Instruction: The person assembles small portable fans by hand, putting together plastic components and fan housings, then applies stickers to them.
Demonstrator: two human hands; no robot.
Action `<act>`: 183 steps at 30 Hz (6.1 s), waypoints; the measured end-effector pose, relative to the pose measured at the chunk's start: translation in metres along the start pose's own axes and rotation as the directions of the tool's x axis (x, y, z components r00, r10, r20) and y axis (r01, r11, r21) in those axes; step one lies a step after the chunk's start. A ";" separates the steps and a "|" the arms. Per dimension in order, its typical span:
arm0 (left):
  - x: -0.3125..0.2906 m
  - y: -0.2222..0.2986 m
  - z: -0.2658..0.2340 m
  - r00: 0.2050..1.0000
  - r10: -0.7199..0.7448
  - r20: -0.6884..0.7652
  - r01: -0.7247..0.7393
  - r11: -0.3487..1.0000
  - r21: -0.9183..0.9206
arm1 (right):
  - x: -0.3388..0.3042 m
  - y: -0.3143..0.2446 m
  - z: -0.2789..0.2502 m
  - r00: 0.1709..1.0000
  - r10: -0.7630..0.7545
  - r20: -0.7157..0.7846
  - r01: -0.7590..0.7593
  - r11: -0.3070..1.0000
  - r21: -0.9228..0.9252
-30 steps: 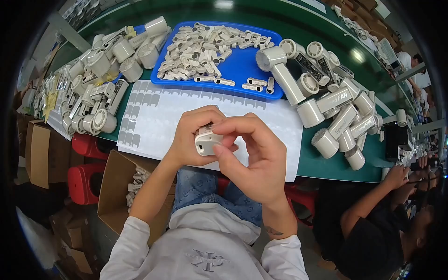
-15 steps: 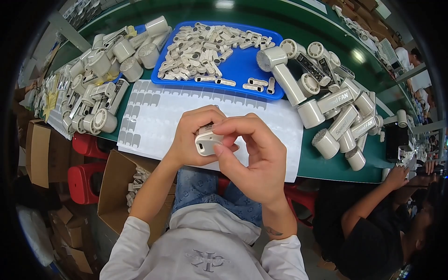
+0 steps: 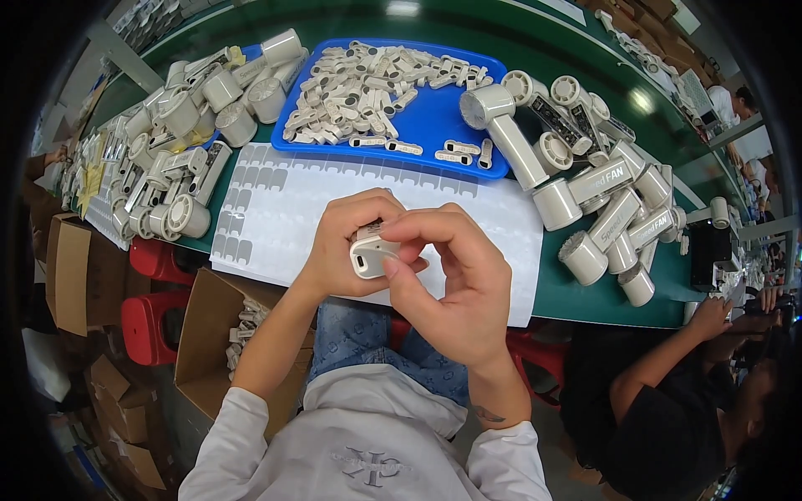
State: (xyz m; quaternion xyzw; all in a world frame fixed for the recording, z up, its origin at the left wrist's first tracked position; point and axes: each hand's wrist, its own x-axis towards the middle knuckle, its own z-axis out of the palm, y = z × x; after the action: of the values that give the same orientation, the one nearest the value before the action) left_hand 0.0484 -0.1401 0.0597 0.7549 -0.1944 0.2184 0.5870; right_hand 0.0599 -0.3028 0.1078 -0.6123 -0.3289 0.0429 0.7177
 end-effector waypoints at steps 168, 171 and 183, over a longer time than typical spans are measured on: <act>-0.121 0.094 -0.106 0.528 -0.044 -0.848 0.092 0.996 0.005 | 0.052 0.109 0.159 0.800 0.135 0.584 0.229 0.831 -0.507; -0.127 0.097 -0.110 0.503 -0.049 -0.863 0.095 0.995 -0.002 | 0.054 0.115 0.167 0.804 0.164 0.571 0.204 0.826 -0.525; -0.120 0.091 -0.107 0.541 -0.095 -0.836 0.104 0.994 -0.045 | 0.057 0.113 0.176 0.823 0.243 0.513 0.156 0.772 -0.616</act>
State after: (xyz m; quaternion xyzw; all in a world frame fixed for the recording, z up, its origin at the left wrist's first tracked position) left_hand -0.1116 -0.0527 0.0890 0.5727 0.1525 0.5185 0.6164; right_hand 0.0503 -0.0986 0.0350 -0.7841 -0.5059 0.1266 0.3366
